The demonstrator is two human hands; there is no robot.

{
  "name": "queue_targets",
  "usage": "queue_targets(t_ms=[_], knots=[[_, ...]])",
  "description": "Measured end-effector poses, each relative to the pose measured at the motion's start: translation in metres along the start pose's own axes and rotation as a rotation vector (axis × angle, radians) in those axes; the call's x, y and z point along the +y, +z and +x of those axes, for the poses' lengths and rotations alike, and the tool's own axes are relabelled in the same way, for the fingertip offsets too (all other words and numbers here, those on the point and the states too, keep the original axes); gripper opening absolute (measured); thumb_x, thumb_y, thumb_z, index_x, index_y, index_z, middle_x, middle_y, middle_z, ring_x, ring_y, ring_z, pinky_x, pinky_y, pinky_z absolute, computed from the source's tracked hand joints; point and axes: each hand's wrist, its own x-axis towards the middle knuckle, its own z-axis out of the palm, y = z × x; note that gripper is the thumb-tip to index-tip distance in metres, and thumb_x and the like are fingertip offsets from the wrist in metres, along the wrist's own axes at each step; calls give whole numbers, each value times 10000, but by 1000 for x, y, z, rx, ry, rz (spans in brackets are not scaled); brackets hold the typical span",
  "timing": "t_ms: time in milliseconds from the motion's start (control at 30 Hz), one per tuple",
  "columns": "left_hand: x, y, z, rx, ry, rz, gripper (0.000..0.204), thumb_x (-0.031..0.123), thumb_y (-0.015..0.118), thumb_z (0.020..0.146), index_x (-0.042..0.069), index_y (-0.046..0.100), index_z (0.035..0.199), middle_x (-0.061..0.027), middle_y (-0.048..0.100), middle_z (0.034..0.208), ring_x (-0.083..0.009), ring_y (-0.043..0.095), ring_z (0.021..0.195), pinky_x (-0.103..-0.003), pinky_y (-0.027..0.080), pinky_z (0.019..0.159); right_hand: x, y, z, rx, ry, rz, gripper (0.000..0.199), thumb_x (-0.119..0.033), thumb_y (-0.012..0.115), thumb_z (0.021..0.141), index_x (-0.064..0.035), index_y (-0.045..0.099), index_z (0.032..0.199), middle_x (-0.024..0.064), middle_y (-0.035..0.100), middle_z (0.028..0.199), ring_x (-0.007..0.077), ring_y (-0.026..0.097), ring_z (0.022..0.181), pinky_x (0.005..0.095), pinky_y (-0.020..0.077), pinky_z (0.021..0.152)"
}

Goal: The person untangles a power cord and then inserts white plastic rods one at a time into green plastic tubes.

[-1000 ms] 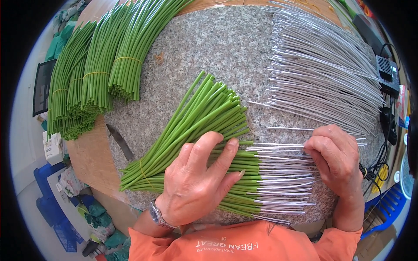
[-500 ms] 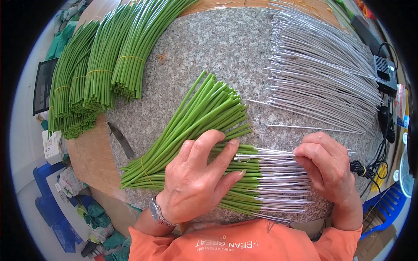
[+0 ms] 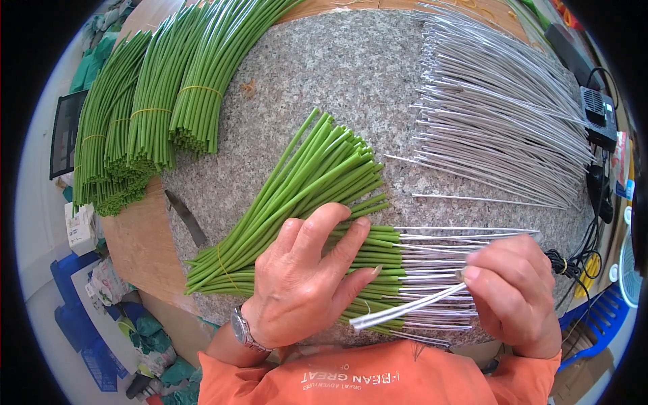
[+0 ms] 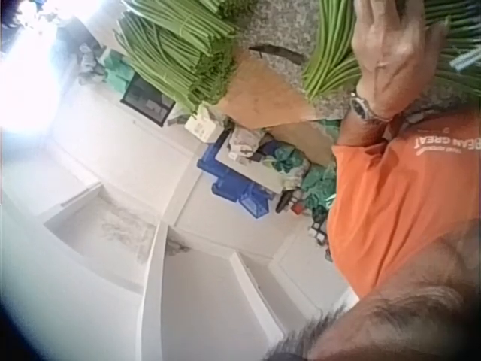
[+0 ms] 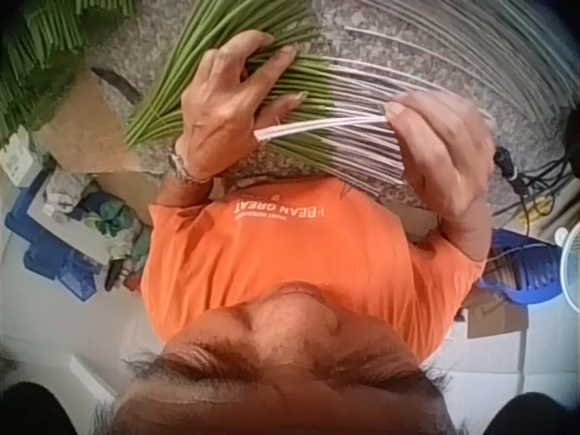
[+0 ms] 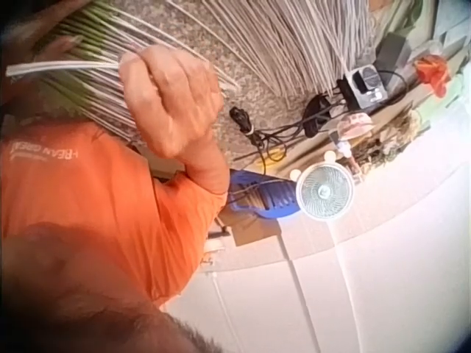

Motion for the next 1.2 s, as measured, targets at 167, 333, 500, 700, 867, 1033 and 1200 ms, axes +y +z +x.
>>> queue_targets(t_ms=[167,333,500,700,867,1033,1200], knots=[[0,-1,0,-9,2,-7,578,270,918,853,47,768,1364,-134,643,1370,-264,606,934,-388,553,791,-3,-11,1,-71,64,-284,401,-10,802,764,12,791,1164,87,660,952,248,671,800,369,534,623],[0,-1,1,-9,5,0,571,284,912,859,47,770,1359,-132,642,1377,-264,605,928,-390,554,795,14,-8,-1,-72,220,-247,384,67,799,748,-9,785,1125,87,628,901,261,647,766,384,506,608],[2,-2,1,-12,3,5,567,288,910,861,43,772,1354,-132,642,1381,-261,607,926,-388,555,794,20,-4,-2,-63,245,-195,361,81,821,738,-22,786,1082,78,642,886,247,649,753,371,500,596],[0,0,0,-4,10,-9,576,288,912,855,44,771,1357,-131,644,1384,-259,610,923,-385,556,793,21,-1,-2,-65,236,-173,352,79,824,734,-20,787,1070,76,641,877,246,648,745,369,497,587],[1,-2,1,-15,7,-1,577,292,912,858,42,770,1358,-133,645,1382,-254,607,914,-380,554,784,23,-1,-2,-81,217,-193,362,60,826,725,-23,788,1075,73,633,878,248,646,751,374,499,592],[1,-3,1,-19,1,2,568,294,909,866,42,772,1357,-132,648,1379,-248,604,907,-376,552,776,24,-1,-2,-72,217,-193,366,55,824,725,-26,786,1080,71,631,882,250,644,751,376,502,595],[1,-2,1,-17,3,2,557,298,904,878,37,777,1354,-132,652,1374,-241,600,897,-371,549,760,24,0,-2,-66,221,-190,362,52,823,725,-29,786,1076,70,633,886,249,645,755,372,505,598]])
